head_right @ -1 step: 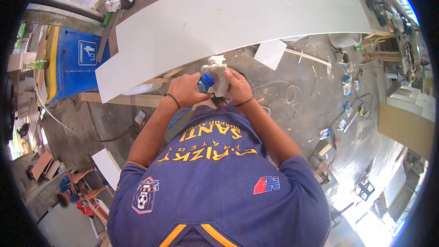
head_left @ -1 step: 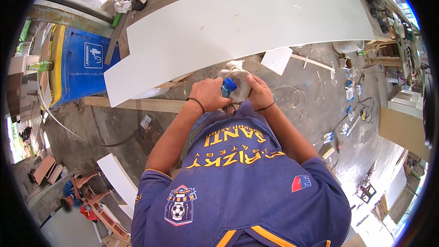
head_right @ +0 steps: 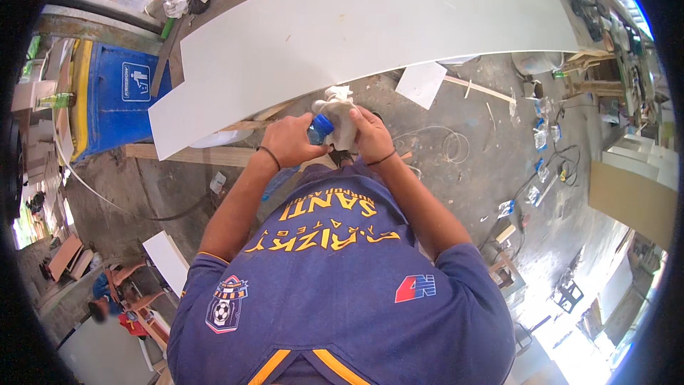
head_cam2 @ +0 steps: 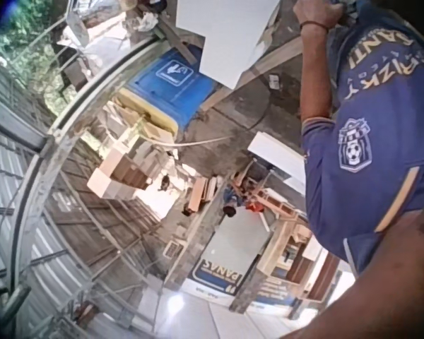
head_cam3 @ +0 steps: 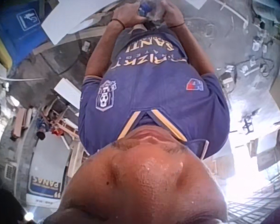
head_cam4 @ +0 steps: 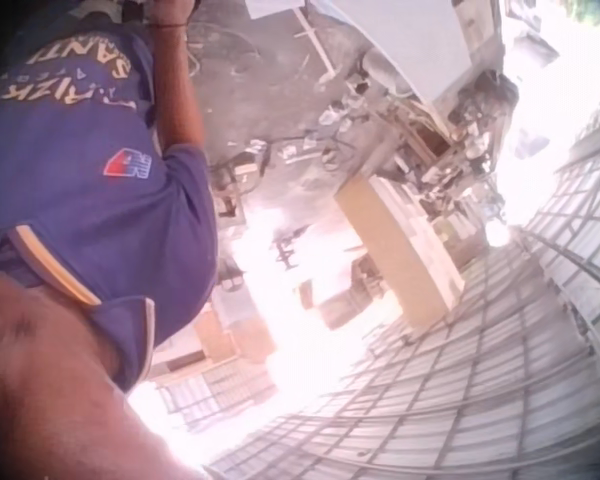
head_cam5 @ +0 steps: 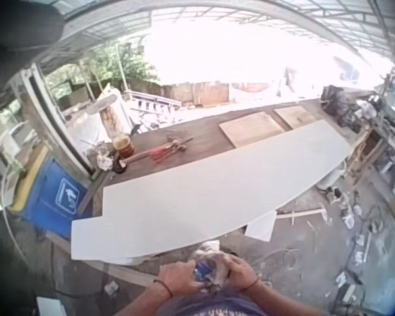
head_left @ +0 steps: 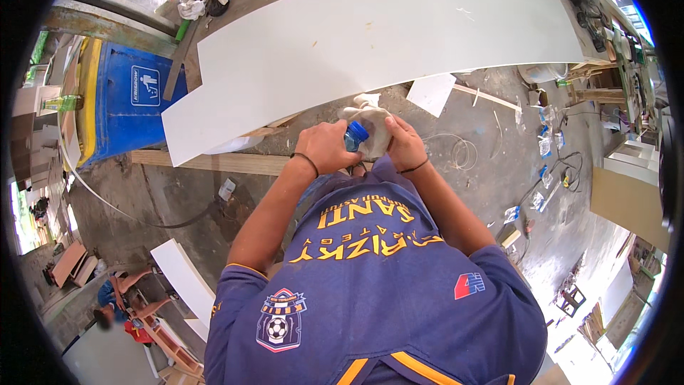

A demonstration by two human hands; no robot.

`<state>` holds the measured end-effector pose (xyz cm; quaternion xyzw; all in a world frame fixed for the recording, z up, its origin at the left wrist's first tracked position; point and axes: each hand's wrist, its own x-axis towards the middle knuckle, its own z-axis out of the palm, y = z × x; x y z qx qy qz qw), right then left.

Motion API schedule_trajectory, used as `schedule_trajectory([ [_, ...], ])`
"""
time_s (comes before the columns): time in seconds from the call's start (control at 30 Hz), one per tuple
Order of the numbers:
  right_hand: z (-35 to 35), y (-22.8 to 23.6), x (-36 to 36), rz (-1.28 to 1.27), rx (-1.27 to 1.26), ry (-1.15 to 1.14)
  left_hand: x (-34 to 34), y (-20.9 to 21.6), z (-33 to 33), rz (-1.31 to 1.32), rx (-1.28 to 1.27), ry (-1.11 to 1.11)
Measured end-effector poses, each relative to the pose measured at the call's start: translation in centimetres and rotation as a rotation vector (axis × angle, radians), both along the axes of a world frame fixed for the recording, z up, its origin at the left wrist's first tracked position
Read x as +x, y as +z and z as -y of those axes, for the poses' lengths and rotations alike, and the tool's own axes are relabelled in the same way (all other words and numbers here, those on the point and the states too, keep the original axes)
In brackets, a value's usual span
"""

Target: The person trims the edge of a white furniture board with a small blade, then pours liquid from a blue bottle onto a cloth and wipes the surface and edges of the board.

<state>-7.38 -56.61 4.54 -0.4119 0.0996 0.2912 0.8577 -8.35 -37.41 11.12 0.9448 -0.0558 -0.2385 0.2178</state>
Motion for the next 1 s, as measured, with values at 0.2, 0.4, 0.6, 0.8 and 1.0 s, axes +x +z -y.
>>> schedule_trajectory([
  [0.2,2.6,-0.2,2.4,0.14,-0.079,-0.196,-1.9,-2.0,-1.0,0.274,-0.32,0.227],
  [0.4,8.4,-0.2,7.4,0.003,-0.371,-0.732,-5.4,-6.7,-9.9,0.4,-0.406,0.826],
  [0.6,8.4,-9.2,12.6,1.12,-1.73,-0.487,-6.0,-9.6,-14.6,0.667,-0.169,0.766],
  [0.8,0.8,-8.5,6.5,1.189,-1.638,-0.02,-6.9,-12.9,-15.9,0.562,-0.108,0.777],
  [1.0,10.2,-10.3,13.8,0.958,-1.761,-0.302,-5.7,-12.5,-15.0,0.53,0.158,0.695],
])
